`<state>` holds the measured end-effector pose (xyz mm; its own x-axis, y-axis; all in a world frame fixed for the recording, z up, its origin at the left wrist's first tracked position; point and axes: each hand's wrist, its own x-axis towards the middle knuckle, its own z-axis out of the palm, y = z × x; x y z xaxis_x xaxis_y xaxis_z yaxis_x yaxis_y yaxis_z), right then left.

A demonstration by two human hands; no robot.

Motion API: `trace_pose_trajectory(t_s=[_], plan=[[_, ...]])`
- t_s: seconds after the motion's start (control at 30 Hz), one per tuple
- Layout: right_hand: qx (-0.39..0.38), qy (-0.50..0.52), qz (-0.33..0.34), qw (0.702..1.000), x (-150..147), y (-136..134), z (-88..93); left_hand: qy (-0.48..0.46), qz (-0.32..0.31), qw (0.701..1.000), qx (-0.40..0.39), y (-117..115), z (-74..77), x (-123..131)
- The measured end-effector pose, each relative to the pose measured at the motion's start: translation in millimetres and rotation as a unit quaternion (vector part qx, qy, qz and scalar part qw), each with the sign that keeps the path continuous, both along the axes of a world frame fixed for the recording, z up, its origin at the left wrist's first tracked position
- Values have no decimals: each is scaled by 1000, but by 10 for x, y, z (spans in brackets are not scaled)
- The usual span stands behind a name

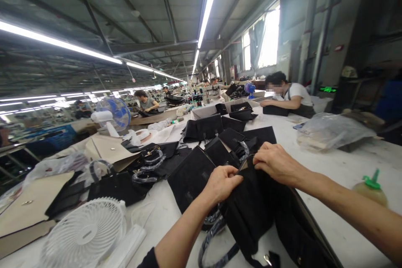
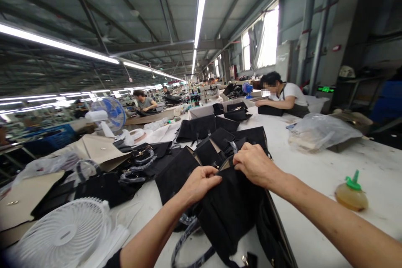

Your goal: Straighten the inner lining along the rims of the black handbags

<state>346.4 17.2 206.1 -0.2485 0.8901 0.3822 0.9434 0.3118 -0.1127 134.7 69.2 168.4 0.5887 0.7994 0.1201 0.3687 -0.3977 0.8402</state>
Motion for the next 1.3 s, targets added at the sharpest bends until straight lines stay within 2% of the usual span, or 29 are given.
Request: trace_pose_trajectory(t_s=[0.17,0.33,0.6,0.8,0.97,1.2,1.3], plan=[[1,-36,-34,999,-42,169,31,21,-2,999,-28,0,22,23],[20,-24,-61,998,-91,279,5,28,9,999,-36,-11,29,16],[49,-40,-51,997,-96,320,-35,43,17,999,-27,-23,48,22],[15,-33,-44,998,-97,347,-41,49,18,999,-14,-19,37,10],[11,-11,-51,999,-99,368,-57,36,3,999,-35,15,75,12],[23,-18,-48,998,-119,411,-91,68,8,997,36,281,163,332],[50,-6,-51,997,-100,337,-104,87,19,994,65,270,178,430]])
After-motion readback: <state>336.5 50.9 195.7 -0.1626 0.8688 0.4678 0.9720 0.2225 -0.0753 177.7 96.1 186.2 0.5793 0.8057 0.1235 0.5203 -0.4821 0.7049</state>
